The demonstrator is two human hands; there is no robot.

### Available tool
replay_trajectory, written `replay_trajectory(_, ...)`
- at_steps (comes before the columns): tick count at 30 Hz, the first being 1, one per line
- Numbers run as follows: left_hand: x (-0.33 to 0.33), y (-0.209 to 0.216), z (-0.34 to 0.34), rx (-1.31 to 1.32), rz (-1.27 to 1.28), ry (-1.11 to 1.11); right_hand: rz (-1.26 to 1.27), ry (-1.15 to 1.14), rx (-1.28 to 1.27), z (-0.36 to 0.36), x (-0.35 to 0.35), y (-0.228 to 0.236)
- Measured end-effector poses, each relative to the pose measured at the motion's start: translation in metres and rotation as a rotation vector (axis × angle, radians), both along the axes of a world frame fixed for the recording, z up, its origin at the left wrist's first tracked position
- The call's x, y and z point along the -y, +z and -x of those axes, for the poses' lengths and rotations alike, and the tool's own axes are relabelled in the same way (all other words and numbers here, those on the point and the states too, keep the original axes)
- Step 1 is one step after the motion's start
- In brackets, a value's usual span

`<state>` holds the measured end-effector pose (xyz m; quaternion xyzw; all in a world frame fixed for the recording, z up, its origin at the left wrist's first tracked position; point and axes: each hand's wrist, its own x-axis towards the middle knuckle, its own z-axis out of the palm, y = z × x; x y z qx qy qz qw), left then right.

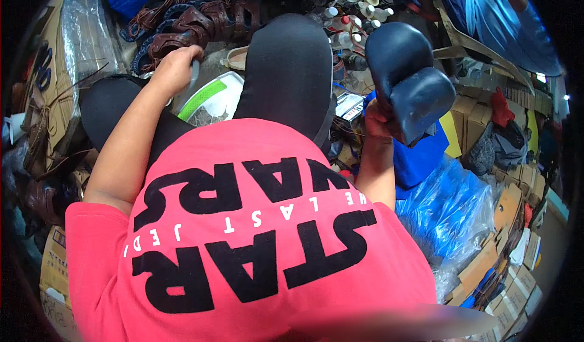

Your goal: The recorder is assembling components of leather boat shoes, fitting liners into the uppers and organizing the pieces.

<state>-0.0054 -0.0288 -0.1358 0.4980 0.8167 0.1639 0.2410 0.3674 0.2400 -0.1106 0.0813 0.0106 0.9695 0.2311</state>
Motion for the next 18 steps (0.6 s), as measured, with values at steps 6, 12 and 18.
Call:
replay_trajectory(6,-0.066,0.079,-0.059,0.58,-0.515,0.048,-0.336,-0.538,1.026,0.064,0.055,0.058)
replay_trajectory(12,-0.112,0.094,-0.087,0.948,-0.39,-0.122,-0.486,-0.107,1.189,0.049,0.035,0.044)
replay_trajectory(18,-0.111,0.086,-0.089,0.919,-0.444,-0.004,-0.613,-0.026,1.04,0.012,0.014,0.081)
